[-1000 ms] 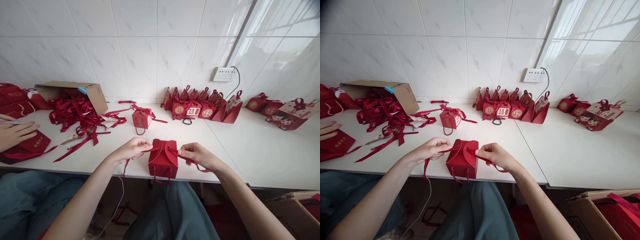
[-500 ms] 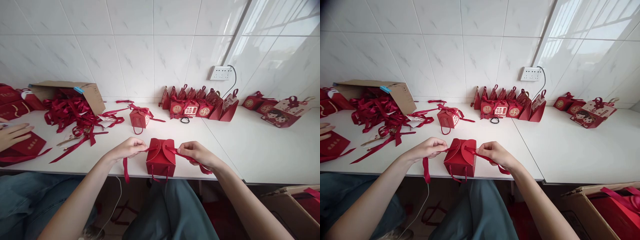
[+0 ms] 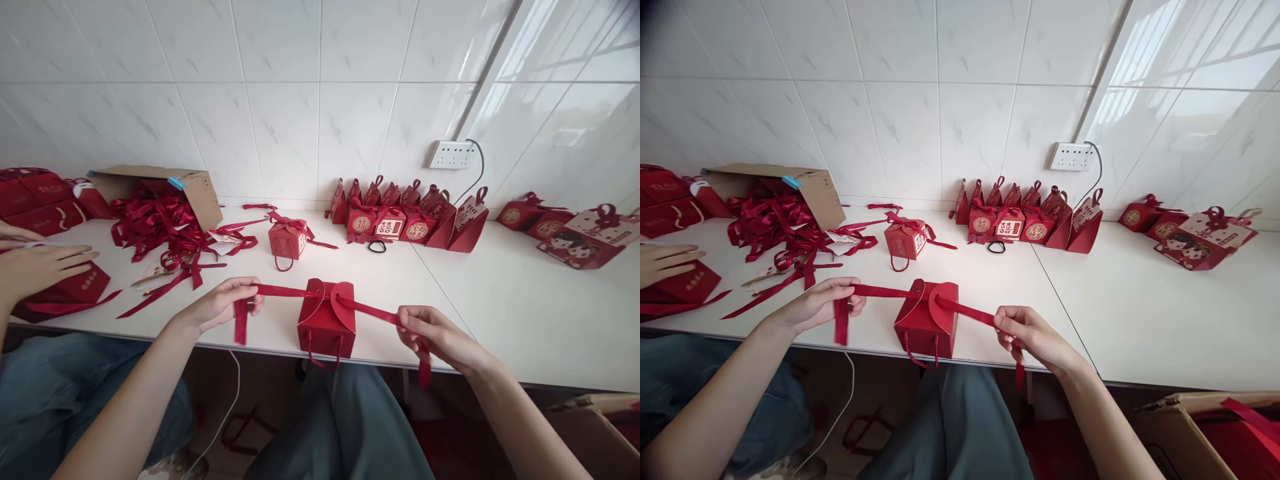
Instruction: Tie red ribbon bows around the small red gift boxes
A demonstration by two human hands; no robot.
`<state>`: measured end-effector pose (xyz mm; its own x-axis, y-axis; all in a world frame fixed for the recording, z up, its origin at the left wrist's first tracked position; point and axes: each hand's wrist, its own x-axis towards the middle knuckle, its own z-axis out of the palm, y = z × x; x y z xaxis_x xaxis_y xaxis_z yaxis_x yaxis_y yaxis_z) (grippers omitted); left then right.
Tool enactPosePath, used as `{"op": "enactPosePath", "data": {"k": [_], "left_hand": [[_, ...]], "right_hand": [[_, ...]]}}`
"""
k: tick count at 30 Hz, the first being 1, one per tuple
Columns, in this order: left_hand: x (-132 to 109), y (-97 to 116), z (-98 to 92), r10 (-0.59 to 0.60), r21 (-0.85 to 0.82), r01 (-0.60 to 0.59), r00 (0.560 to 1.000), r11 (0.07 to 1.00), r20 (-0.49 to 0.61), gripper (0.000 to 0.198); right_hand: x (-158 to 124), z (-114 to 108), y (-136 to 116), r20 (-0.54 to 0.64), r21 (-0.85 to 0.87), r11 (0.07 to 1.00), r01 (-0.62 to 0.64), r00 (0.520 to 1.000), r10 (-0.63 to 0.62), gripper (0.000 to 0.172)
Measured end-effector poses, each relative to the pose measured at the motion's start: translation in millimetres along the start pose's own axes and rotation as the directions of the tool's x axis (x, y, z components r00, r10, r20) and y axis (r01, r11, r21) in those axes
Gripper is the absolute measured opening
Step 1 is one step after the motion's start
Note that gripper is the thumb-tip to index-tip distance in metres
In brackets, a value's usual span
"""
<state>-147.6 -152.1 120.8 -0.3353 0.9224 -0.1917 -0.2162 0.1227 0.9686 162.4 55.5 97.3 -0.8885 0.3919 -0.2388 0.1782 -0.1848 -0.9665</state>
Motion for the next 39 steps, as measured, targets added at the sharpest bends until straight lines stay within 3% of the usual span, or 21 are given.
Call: {"op": "enactPosePath", "data": {"k": [3, 6, 10, 15, 21, 25, 30, 33, 39], "left_hand": [[3, 3, -2.0, 0.061, -0.048, -0.062, 0.998, 0.997, -0.023, 0.021], [9, 11, 4.0, 0.166, -0.083, -0.163, 0.986, 0.983, 0.028, 0.016], [15, 25, 19.6, 0.28, -0.125, -0.27, 0.957, 0.955, 0.072, 0.019], [22, 43, 42.3, 0.358, -0.26, -0.331, 0.932, 0.907, 0.064, 0.026], [28, 64, 67.3, 0.448, -0.372, -0.403, 0.893, 0.836, 0.04, 0.021], [31, 70, 78.2, 0.474, -0.403, -0.409, 0.878, 0.819, 0.071, 0.02], [32, 70, 94.2, 0.544, -0.341, -0.48, 0.831, 0.808, 0.119, 0.026], [31, 69, 102.4, 0.593, -0.318, -0.533, 0.795, 0.784, 0.128, 0.032], [19, 65, 111.4, 0.625, -0.023, -0.626, 0.78, 0.78, -0.034, 0.033]], "right_hand": [[-4, -7, -8, -0.066, 0.102, 0.991, 0.088, 0.994, -0.082, 0.04], [-2, -5, -21, -0.099, 0.244, 0.942, 0.229, 0.972, -0.211, 0.034], [12, 13, -38, -0.168, 0.396, 0.829, 0.395, 0.919, -0.357, 0.023], [32, 45, -59, -0.16, 0.433, 0.758, 0.487, 0.869, -0.467, 0.019], [48, 72, -78, -0.145, 0.416, 0.734, 0.537, 0.836, -0.529, 0.028], [55, 85, -77, -0.152, 0.375, 0.678, 0.632, 0.764, -0.628, 0.022], [58, 91, -69, -0.225, 0.144, 0.678, 0.721, 0.691, -0.687, 0.014], [57, 90, -68, -0.249, 0.118, 0.655, 0.746, 0.661, -0.708, 0.014], [54, 91, -73, -0.366, 0.068, 0.626, 0.777, 0.603, -0.709, 0.011]]}}
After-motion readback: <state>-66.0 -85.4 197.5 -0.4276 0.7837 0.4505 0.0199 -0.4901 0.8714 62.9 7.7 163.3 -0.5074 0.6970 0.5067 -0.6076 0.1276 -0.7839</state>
